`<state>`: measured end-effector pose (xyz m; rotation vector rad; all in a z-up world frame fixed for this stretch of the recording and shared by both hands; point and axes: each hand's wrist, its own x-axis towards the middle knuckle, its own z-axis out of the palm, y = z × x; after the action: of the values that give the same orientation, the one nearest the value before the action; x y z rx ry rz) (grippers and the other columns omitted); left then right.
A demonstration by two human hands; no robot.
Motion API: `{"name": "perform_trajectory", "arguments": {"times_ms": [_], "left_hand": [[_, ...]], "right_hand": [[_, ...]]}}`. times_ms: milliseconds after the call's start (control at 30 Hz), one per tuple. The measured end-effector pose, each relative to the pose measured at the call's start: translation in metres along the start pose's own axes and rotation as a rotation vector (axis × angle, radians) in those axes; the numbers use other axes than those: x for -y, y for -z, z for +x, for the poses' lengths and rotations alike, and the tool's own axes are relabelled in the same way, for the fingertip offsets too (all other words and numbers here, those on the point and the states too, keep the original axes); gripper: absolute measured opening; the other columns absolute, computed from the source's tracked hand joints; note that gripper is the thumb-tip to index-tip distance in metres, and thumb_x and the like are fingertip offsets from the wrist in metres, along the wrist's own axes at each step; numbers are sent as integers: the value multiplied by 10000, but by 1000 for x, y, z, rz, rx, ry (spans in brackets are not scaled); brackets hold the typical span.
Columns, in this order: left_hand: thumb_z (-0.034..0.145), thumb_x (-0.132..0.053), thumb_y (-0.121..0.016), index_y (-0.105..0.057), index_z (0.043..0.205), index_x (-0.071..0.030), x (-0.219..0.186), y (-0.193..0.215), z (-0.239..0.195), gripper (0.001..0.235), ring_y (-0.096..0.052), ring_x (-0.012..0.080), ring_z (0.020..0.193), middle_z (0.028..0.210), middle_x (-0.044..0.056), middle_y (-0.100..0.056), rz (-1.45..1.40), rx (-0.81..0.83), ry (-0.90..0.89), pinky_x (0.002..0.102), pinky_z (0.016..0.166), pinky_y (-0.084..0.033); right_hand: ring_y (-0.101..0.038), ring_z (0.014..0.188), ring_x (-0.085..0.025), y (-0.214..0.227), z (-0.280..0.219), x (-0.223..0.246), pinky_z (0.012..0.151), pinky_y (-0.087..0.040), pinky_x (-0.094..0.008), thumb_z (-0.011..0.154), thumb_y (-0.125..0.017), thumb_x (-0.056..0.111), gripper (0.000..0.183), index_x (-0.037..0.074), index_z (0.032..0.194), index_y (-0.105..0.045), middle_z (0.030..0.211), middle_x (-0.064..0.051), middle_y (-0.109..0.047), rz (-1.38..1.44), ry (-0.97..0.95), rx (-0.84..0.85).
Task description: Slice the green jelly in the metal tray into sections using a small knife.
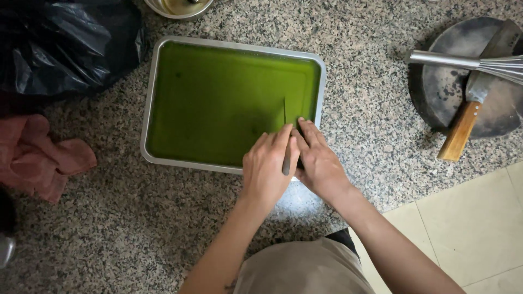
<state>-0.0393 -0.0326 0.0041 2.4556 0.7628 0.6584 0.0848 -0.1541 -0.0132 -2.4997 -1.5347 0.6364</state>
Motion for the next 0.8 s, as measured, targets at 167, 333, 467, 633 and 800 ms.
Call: {"name": "perform_trajectory", "arguments": {"times_ms": [167, 333, 467, 633, 800], "left_hand": [[1220, -344, -684, -873, 1475, -120, -7, 13, -13, 388, -890, 406, 1056, 1027, 136, -878, 2, -1, 2, 586, 958, -753], [1223, -355, -676, -880, 1425, -120, -16, 30, -25, 371, -893, 377, 1013, 986, 112, -872, 28, -13, -11, 540, 952, -760], [1227, -305, -663, -882, 1423, -41, -27, 58, -30, 395, -897, 426, 992, 993, 184, -883, -54, 69, -8, 584, 1005, -742], [1240, -319, -632, -869, 1455, -19, -36, 79, -43, 438, -909, 444, 990, 996, 198, -892, -81, 146, 22, 619, 1023, -727], [1227, -166, -633, -789, 1365, -174, -49, 101, -46, 209, -801, 282, 824, 912, 77, -826, -82, 303, 37, 453, 662, -625]], "right_hand": [[-369, 1825, -478, 4, 0, 3, 1481, -398, -557, 950, -910, 236, 982, 21, 1831, -534, 1945, -254, -408, 38, 9, -23], [-408, 1807, -494, 3, -1, 1, 1467, -412, -561, 1054, -791, 239, 825, 2, 1812, -567, 1921, -281, -452, 51, 27, -52], [-395, 1813, -497, 0, 1, -3, 1448, -428, -577, 921, -926, 222, 1009, 7, 1831, -546, 1935, -289, -433, 32, 34, -46], [-379, 1824, -492, 3, 0, -1, 1471, -400, -565, 818, -1050, 271, 1170, 18, 1839, -539, 1946, -289, -427, 11, 20, -22], [-61, 1893, -416, 20, 3, 11, 1497, -196, -567, 1031, -923, 552, 1250, 86, 1953, -220, 2057, -221, -97, 34, -51, 141]]}}
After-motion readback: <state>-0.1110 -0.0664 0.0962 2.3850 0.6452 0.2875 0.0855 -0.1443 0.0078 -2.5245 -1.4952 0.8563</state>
